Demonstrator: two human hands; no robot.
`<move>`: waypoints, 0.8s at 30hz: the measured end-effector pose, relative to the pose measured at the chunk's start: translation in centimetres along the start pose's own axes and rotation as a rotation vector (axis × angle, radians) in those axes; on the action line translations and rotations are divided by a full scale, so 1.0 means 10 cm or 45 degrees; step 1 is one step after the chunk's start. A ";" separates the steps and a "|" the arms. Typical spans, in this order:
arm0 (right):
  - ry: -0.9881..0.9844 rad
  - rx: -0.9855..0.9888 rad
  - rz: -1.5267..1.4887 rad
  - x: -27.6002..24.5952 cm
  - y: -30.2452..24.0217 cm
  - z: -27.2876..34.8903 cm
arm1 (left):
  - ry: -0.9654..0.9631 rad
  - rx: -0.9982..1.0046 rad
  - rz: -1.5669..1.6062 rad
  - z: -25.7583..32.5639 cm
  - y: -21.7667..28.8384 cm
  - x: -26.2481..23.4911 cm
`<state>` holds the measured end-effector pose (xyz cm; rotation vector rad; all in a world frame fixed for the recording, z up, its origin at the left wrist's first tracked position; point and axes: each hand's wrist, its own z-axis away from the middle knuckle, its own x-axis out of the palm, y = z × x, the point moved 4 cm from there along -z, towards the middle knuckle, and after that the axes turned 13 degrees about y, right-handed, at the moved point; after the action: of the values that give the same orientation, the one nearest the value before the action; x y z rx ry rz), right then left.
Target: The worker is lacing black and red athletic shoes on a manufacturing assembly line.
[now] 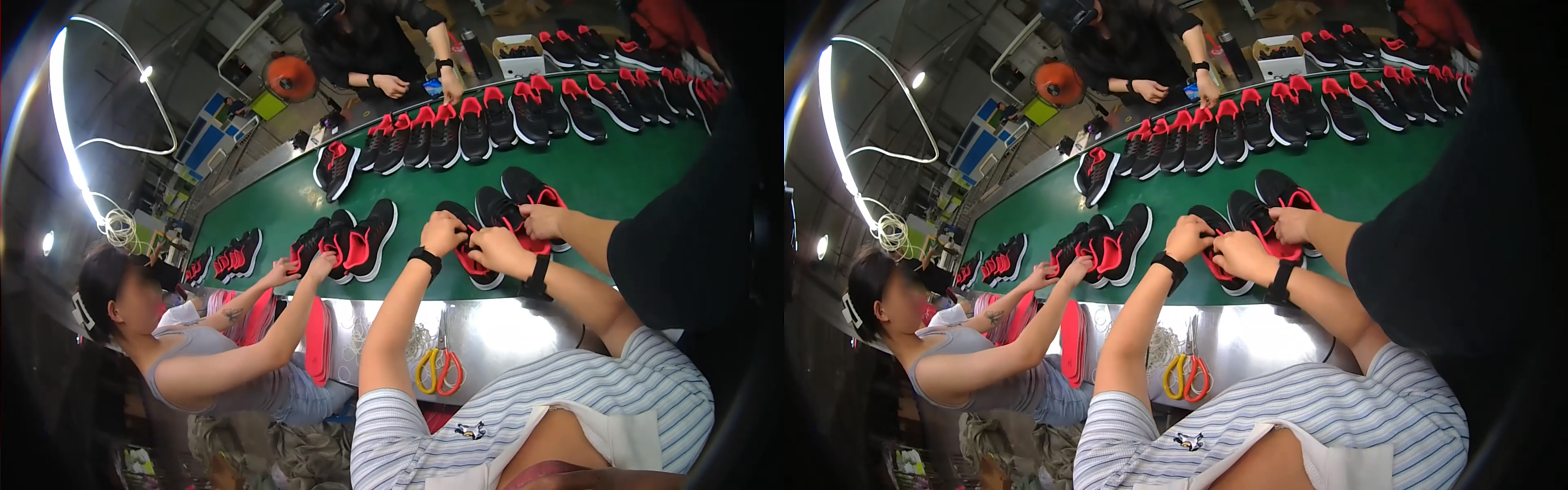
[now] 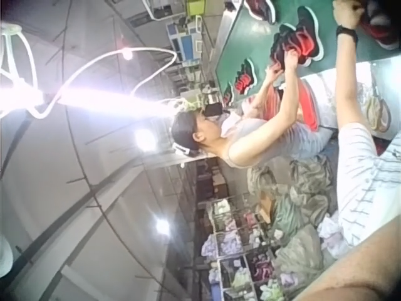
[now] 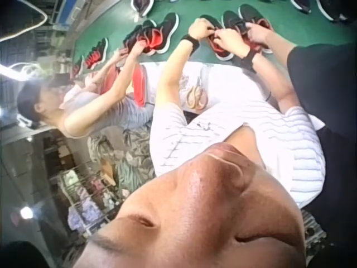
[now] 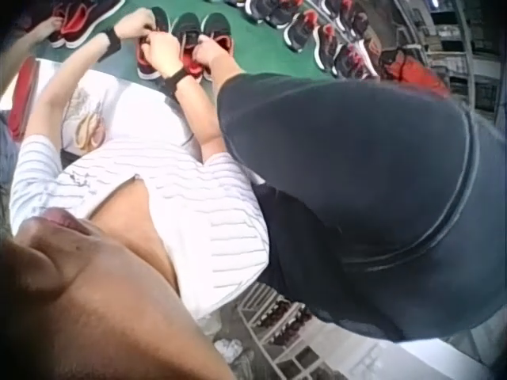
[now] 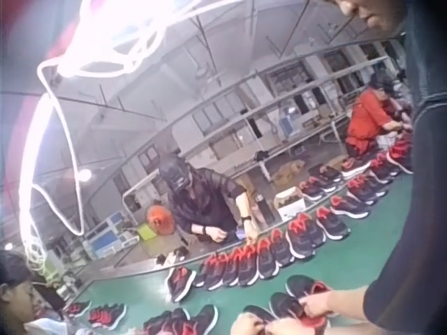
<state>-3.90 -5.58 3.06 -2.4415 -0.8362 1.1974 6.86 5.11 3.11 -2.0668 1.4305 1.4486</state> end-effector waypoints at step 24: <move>-0.433 -0.365 0.355 0.21 -0.20 0.05 | 0.537 -0.410 -0.543 0.94 -1.19 -0.84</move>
<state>-4.04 -2.75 2.40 -2.6924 -0.8225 1.7392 10.77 21.96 1.71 -2.7909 0.8149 1.1704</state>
